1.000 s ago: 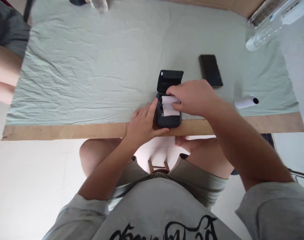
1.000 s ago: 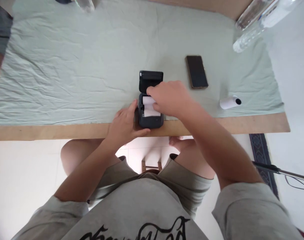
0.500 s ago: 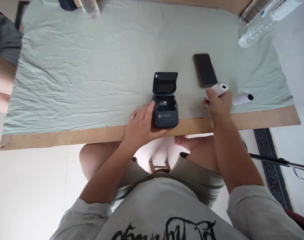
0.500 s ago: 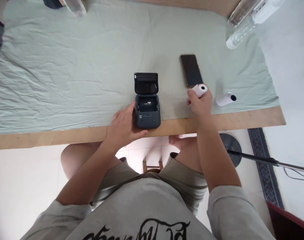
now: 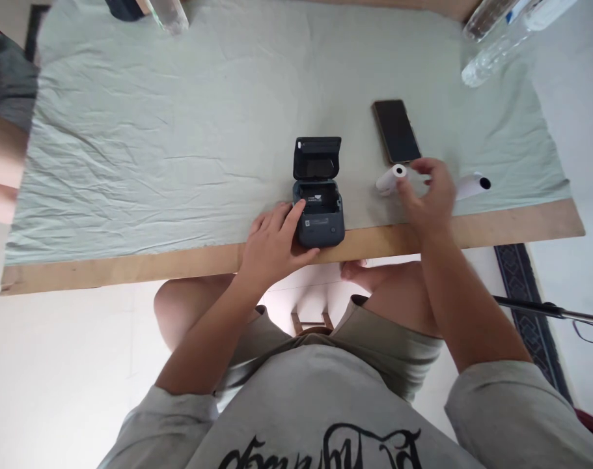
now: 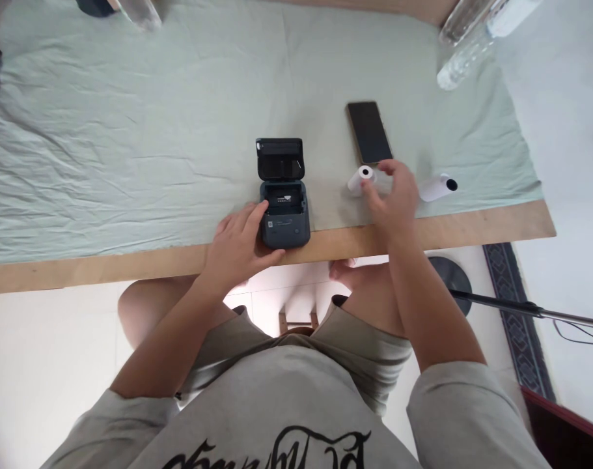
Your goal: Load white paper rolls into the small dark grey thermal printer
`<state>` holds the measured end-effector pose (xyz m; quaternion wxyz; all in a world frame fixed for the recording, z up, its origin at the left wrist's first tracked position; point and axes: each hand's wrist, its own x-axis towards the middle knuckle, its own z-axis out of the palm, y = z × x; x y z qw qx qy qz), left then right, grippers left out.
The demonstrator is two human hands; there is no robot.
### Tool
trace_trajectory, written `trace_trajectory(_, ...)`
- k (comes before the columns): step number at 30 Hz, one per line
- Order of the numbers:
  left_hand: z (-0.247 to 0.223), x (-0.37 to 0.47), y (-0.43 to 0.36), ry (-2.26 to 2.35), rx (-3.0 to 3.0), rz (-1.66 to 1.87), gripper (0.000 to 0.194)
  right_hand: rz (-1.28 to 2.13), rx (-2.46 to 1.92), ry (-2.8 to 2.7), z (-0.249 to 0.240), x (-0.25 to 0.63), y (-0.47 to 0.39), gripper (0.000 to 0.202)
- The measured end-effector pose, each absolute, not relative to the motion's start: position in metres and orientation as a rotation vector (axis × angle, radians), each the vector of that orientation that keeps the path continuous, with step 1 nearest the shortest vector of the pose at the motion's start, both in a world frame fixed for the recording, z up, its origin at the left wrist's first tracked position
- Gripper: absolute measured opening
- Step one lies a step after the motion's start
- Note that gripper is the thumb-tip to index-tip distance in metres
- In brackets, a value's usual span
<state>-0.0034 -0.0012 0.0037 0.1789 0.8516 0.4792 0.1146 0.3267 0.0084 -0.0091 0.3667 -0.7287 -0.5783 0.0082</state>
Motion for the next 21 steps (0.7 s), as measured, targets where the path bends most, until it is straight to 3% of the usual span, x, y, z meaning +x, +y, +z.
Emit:
trace_trajectory(2,0.004,-0.003,-0.001,1.359,2.406,0.318,0.084,-0.229,-1.896,-1.388,-0.002,0.351,-0.004,0.025)
trace_trajectory(4,0.005,-0.003,0.0,1.355,2.408,0.312,0.085,-0.453,-1.984,-1.192,0.001,0.381,-0.011,0.035)
trace_trajectory(7,0.005,-0.002,0.0,1.352,2.402,0.302,0.085,-0.256,-2.174,-1.001,-0.005,0.42,-0.012,0.054)
trace_trajectory(11,0.005,-0.002,0.0,1.368,2.395,0.306,0.086,-0.037,-2.167,-1.0,-0.018,0.433,-0.012,0.033)
trace_trajectory(16,0.006,-0.002,0.0,1.367,2.408,0.307,0.087,0.266,-1.813,-1.16,-0.022,0.411,-0.024,0.051)
trace_trajectory(21,0.006,-0.001,0.001,1.369,2.41,0.293,0.086,0.105,-1.973,-1.318,-0.024,0.405,-0.027,0.041)
